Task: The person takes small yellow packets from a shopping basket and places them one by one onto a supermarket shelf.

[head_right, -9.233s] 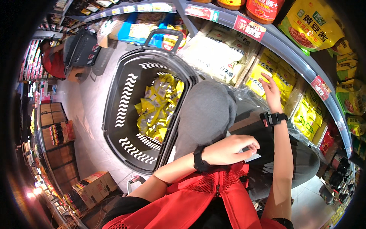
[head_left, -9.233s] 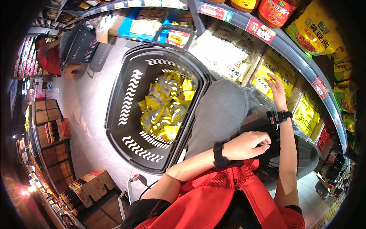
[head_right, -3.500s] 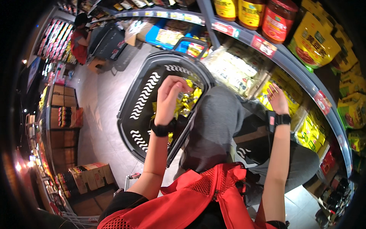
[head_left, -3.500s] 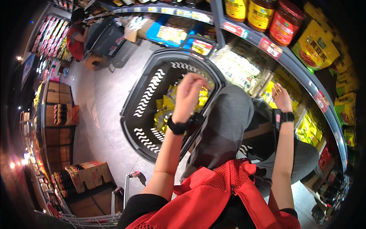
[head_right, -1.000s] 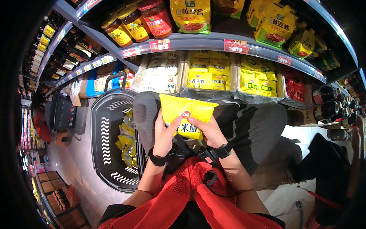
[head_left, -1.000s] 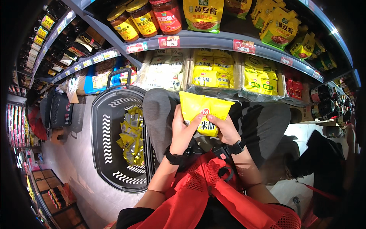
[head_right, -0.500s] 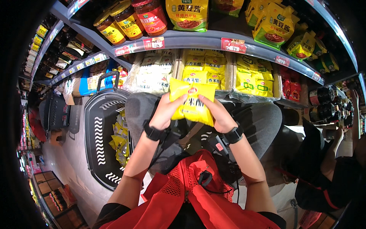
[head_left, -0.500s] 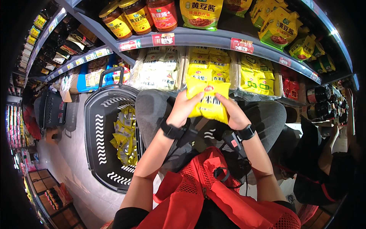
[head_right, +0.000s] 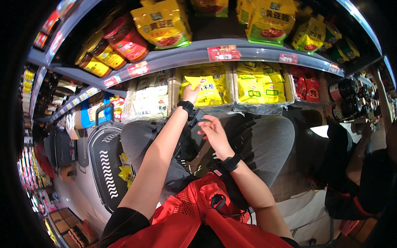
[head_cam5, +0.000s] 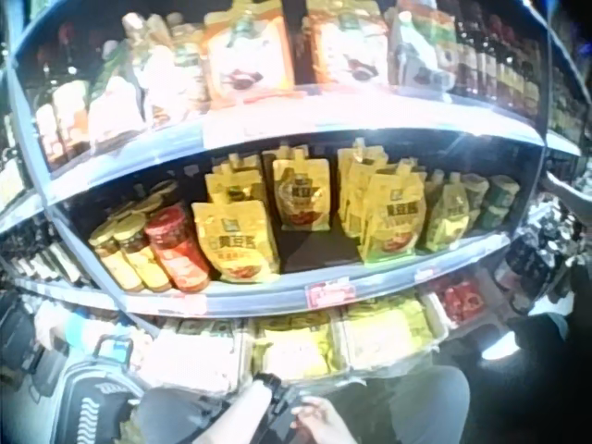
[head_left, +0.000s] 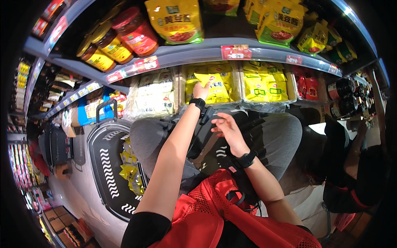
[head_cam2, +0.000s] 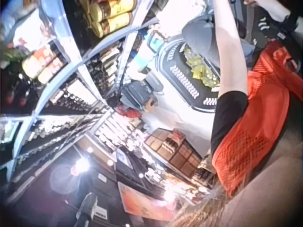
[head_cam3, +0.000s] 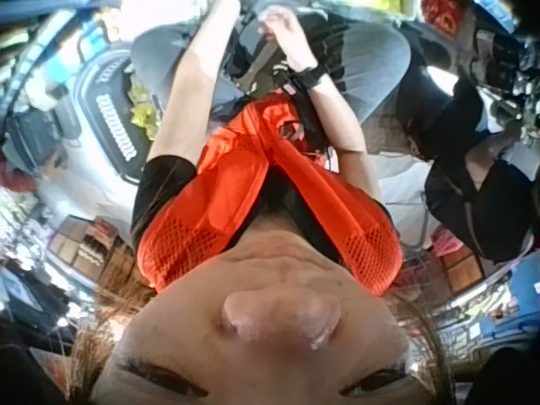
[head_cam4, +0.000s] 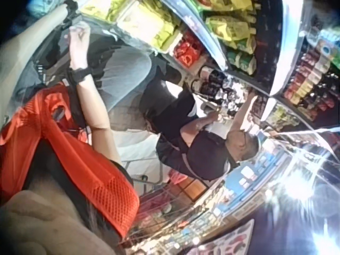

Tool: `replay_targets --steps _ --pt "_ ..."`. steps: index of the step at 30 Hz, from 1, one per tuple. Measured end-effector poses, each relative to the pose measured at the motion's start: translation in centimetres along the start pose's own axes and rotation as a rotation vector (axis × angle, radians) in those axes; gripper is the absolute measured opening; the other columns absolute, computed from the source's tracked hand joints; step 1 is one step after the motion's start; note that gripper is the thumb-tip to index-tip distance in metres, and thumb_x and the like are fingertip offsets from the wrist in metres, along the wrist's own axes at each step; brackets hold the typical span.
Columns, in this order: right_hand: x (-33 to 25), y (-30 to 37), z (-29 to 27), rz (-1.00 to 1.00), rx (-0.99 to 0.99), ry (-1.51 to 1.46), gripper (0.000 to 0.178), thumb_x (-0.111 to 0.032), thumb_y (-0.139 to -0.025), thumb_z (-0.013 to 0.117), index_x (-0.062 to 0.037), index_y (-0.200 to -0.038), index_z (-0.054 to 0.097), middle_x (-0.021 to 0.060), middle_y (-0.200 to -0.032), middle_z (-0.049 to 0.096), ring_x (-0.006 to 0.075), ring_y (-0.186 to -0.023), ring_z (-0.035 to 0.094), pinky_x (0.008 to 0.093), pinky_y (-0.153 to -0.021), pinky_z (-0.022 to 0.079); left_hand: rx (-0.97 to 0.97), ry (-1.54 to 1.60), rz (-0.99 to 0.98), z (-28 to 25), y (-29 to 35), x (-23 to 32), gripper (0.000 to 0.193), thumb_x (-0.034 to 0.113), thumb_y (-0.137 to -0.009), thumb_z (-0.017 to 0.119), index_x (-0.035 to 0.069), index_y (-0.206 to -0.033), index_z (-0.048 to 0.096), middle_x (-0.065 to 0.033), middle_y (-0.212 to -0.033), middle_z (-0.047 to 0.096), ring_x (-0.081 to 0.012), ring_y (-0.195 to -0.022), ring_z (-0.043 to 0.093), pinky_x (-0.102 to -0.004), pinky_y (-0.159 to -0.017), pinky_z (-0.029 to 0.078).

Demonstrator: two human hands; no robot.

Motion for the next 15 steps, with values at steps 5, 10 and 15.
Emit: replay_targets --steps 5,10,15 --pt "0.6 -0.1 -0.3 -0.034 -0.071 0.068 0.031 -0.010 -0.081 0.045 -0.0058 -0.110 0.039 0.0040 -0.092 0.052 0.0109 -0.075 0.053 0.0203 -0.062 0.039 -0.171 0.221 -0.056 2.7 -0.5 -1.6 0.024 0.018 -0.074 0.058 -0.002 -0.088 0.056 -0.0127 -0.082 0.060 -0.0214 -0.076 0.058 -0.0301 -0.066 0.044" --pt "0.3 -0.6 -0.1 -0.029 -0.084 0.067 0.032 -0.009 -0.080 0.046 -0.0049 -0.110 0.039 0.0057 -0.093 0.051 0.0109 -0.075 0.052 0.0205 -0.064 0.040 -0.552 0.729 -0.472 4.7 0.0 0.3 0.030 0.011 -0.078 0.053 0.003 -0.106 0.046 -0.0067 -0.096 0.056 -0.0177 -0.083 0.057 -0.0280 -0.069 0.046" --pt "1.5 -1.2 0.7 -0.036 -0.097 0.139 0.034 -0.010 -0.079 0.048 -0.0039 -0.111 0.039 0.0065 -0.094 0.052 0.0105 -0.074 0.052 0.0220 -0.062 0.042 -0.464 0.407 -0.472 4.3 -2.6 -3.7 0.030 0.006 -0.077 0.049 0.000 -0.107 0.045 -0.0101 -0.094 0.056 -0.0228 -0.078 0.058 -0.0301 -0.065 0.047"
Point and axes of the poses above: each hand's wrist, its own y-axis away from the middle knuckle, its own z-axis out of the palm, x = y × z, the point moved 1 cm from there along -y, towards the middle knuckle
